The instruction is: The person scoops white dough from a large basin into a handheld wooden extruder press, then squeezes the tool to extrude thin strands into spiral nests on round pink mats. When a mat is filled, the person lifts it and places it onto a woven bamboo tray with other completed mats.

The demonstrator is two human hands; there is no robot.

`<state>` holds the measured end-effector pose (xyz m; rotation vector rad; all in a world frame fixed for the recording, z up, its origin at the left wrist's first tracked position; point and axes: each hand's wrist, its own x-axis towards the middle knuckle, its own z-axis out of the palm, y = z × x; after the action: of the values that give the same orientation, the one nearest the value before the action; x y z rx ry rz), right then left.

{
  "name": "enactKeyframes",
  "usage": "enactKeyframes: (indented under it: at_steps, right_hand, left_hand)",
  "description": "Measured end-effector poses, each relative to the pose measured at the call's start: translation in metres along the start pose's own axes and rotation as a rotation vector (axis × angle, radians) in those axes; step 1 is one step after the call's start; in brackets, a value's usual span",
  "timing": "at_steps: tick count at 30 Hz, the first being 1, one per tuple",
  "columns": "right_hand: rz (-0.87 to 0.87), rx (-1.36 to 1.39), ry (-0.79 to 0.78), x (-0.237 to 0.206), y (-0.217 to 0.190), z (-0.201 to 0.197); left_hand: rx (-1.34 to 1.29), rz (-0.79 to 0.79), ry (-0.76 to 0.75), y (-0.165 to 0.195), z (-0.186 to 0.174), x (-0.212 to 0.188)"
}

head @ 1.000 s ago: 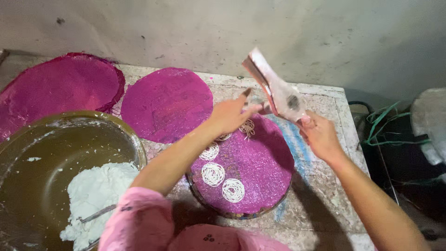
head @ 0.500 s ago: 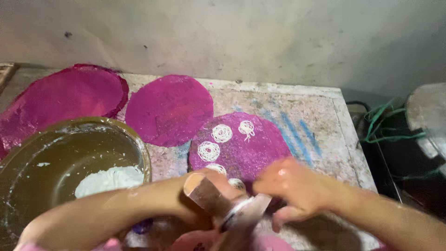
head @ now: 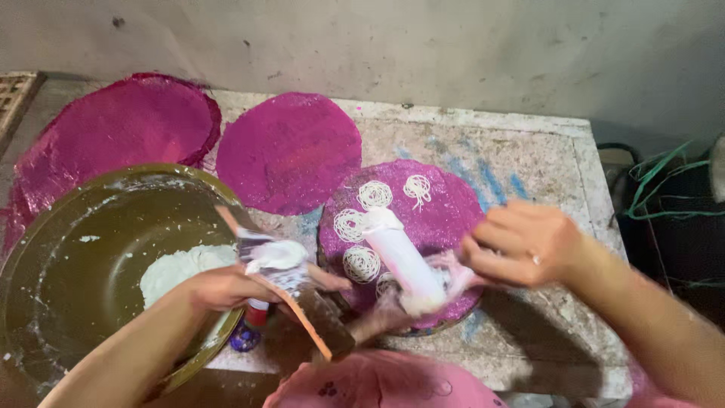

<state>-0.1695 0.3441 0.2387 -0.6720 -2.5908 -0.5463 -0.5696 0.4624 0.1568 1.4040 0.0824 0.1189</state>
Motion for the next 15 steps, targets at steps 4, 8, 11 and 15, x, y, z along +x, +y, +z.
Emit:
enactKeyframes:
  at_steps: [4,8,11,15]
  right_hand:
    - [-0.079,-0.377,0.058,0.017,0.033,0.022]
    - [0.247,-0.15,0.319,0.003,0.046,0.091]
    - [0.733,0.199,0.016,-0.029,0.05,0.16]
    - [0.677,0.331,-0.189,-0.074,0.066,0.247]
  left_hand:
    - [-0.585,-0.327,0.25,-0.069,0.031,0.019]
    - [-0.341,-0.393,0.743,-0.128,0.027,0.02]
    - [0.114,-0.335,1.137,-0.152,0.02,-0.001]
    - [0.747,-0.103,1.284,-0.166,0.021,-0.049]
